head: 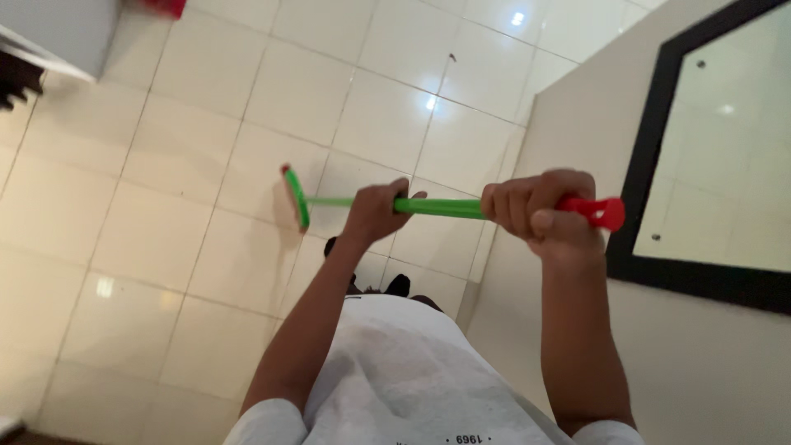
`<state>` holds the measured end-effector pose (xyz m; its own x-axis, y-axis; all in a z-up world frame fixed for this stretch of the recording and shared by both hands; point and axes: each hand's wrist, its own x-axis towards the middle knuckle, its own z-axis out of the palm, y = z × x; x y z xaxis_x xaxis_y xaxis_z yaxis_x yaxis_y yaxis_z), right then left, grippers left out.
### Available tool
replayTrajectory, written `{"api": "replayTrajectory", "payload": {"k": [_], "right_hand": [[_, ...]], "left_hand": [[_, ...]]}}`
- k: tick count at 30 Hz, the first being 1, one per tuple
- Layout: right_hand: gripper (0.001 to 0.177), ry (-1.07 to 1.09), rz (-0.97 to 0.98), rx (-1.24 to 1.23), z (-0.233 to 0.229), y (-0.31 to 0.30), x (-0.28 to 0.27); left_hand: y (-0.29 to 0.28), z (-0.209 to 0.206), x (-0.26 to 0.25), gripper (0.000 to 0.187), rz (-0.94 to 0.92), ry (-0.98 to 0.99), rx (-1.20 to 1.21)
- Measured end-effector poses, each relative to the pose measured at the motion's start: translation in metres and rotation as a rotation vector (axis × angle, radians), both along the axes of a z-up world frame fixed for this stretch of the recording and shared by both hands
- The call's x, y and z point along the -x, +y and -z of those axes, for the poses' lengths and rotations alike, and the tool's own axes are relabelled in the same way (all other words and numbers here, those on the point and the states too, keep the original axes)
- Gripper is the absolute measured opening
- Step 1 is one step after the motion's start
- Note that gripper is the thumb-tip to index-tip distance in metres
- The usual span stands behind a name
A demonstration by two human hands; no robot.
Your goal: The person sweeps a tiled floor using a broom with a green handle, moving dust and a brown mat across the tiles.
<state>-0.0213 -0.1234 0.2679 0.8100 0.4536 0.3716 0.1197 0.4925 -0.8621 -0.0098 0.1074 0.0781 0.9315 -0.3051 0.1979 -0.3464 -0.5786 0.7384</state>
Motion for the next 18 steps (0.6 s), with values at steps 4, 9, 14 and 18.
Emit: {"api": "replayTrajectory", "payload": {"k": [4, 9, 14, 18], "right_hand": [[0.028, 0.25, -0.052, -0.068, 0.033, 0.024, -0.02], [0.03, 0.475, -0.013, 0.121, 0.079, 0.104, -0.021], [0.041, 0.67, -0.132, 0.179, 0.105, 0.181, -0.002], [0.05, 0.658, -0.313, 0.253, 0.112, 0.222, 0.015]], "left_hand": [[0.024, 0.016, 0.055, 0.038, -0.184, 0.152, -0.015], [0.077, 0.049, 0.124, 0.027, -0.592, 0.221, 0.055], [0.111, 0.101, 0.179, 0.035, -0.905, 0.293, 0.022], [0.121, 0.154, 0.202, 0.022, -1.033, 0.235, 0.084]]}}
